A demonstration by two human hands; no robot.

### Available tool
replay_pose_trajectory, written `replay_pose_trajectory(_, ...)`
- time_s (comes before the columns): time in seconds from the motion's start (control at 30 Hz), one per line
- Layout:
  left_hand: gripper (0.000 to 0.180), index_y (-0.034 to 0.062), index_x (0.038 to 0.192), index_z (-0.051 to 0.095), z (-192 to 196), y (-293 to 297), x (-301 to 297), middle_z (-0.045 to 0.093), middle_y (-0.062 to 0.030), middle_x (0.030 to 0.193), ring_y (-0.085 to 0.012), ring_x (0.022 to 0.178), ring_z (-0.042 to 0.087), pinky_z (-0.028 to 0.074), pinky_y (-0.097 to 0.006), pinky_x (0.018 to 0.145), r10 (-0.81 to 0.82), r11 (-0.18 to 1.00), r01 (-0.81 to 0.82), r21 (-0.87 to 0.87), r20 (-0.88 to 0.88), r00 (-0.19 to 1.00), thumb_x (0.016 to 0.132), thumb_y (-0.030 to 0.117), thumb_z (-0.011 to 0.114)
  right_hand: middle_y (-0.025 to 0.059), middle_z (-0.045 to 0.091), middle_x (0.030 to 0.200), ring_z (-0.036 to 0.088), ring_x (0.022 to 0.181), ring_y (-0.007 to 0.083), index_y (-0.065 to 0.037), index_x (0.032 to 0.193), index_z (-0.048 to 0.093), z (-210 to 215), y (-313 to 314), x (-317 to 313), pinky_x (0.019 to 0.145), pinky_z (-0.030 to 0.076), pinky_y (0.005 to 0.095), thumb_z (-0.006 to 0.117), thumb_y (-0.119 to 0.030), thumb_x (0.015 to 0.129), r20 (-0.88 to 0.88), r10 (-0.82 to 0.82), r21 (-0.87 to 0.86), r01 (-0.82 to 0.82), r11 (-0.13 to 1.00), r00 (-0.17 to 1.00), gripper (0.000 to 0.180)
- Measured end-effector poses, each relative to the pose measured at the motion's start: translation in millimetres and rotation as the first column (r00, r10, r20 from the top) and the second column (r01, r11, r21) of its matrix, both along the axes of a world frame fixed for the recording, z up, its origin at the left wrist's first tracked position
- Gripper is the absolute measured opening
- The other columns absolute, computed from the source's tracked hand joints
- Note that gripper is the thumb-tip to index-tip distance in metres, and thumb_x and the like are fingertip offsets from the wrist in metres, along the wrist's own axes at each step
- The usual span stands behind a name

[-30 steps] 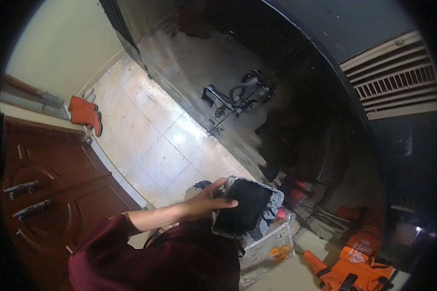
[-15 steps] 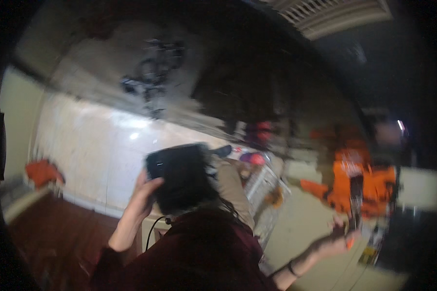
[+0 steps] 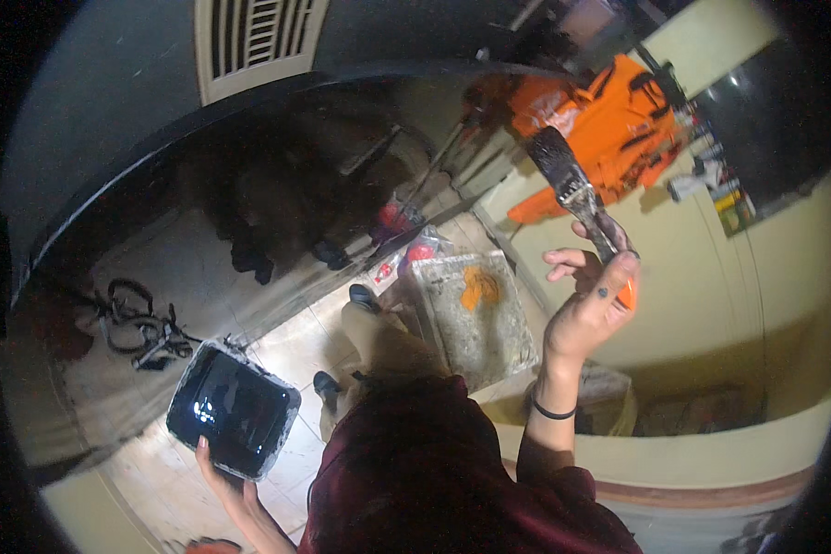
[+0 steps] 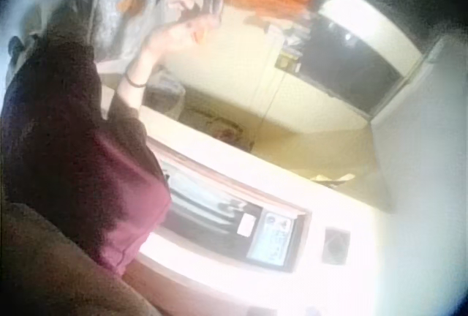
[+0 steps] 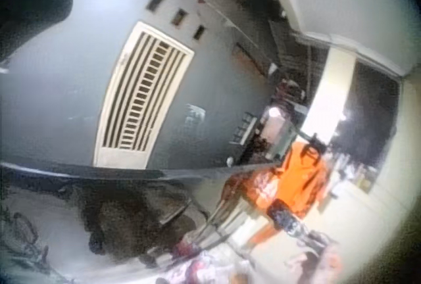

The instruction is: The person paints a metal gate with black paint using a brush, dipping the brush into a container of paint and applying it to the horizontal and vertical bars of the gate.

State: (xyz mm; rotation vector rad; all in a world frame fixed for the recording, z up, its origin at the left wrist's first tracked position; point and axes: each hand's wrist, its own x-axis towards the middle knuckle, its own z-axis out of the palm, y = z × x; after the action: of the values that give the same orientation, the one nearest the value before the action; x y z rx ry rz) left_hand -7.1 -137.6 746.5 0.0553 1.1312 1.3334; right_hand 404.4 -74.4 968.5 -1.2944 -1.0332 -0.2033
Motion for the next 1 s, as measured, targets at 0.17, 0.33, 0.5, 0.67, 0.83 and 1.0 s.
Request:
replay_pose_trajectory(0.17,0.078,0.0051,0.146,0.047,25.2,32.0,25.8,0.053,-0.0140,0.143,-0.0312,0.128,0.054,0.047,-0.048,0.105,-0.077,0.991,0.059,-0.122,-0.150,0.986,0.088,0.052,0.068,0.0259,0.068,0.106,0.071,0.067,0.0243,0.012,0.127,0.054,-30.6,-10.3,16.7,0.053,0.052,0.0278,0.038,-0.044,0.110,-0.042,-0.123,0.027,0.124,0.992,0.992,0.061)
replay_pose_trajectory(0.33,0.073,0.0043,0.144,0.049,-21.6,80.5,35.7,0.052,-0.0154,0.143,-0.0326,0.127,0.055,0.051,-0.051,0.101,-0.216,0.976,0.212,-0.049,-0.102,0.971,0.089,0.048,0.068,0.0245,0.069,0.106,0.070,0.066,0.0223,0.011,0.127,0.055,-70.2,-72.0,38.4,0.052,0.051,0.0266,0.038,-0.044,0.110,-0.050,-0.402,0.070,0.405,0.912,0.914,0.059)
replay_pose_trajectory(0.5,0.075,0.0067,0.145,0.050,-14.9,91.3,55.8,0.054,-0.0154,0.141,-0.0320,0.125,0.057,0.052,-0.047,0.101,-0.330,0.944,0.321,-0.080,-0.181,0.926,0.086,0.049,0.071,0.0224,0.071,0.106,0.070,0.066,0.0195,0.009,0.126,0.057,-91.2,-113.8,42.0,0.054,0.049,0.0237,0.040,-0.046,0.110,-0.094,-0.494,0.064,0.500,0.864,0.864,0.059)
replay_pose_trajectory(0.67,0.068,0.0053,0.139,0.053,11.3,85.6,80.6,0.054,-0.0169,0.139,-0.0339,0.124,0.057,0.053,-0.051,0.097,-0.339,0.939,0.333,-0.083,-0.382,0.860,0.087,0.046,0.070,0.0225,0.071,0.104,0.071,0.068,0.0201,0.009,0.124,0.058,-93.5,-139.3,39.4,0.054,0.048,0.0243,0.044,-0.045,0.109,-0.166,-0.532,0.078,0.549,0.833,0.831,0.058)
replay_pose_trajectory(0.83,0.071,0.0040,0.140,0.052,-32.7,87.8,29.6,0.052,-0.0174,0.141,-0.0344,0.131,0.051,0.048,-0.051,0.104,-0.122,0.562,0.780,0.274,-0.906,0.406,0.087,0.047,0.071,0.0144,0.071,0.099,0.071,0.067,0.0167,0.006,0.122,0.061,-74.9,-170.5,17.0,0.054,0.048,0.0232,0.051,-0.032,0.109,-0.230,-0.466,0.113,0.499,0.859,0.855,0.041)
replay_pose_trajectory(1.0,0.072,0.0044,0.143,0.049,-4.3,113.4,36.0,0.048,-0.0173,0.146,-0.0342,0.132,0.050,0.048,-0.051,0.105,-0.543,0.618,0.740,0.266,-0.536,0.646,0.089,0.048,0.069,0.0093,0.071,0.096,0.070,0.069,0.0140,0.001,0.122,0.064,-29.8,-195.1,-2.6,0.054,0.047,0.0222,0.051,-0.034,0.108,-0.146,-0.493,0.028,0.502,0.865,0.858,0.040)
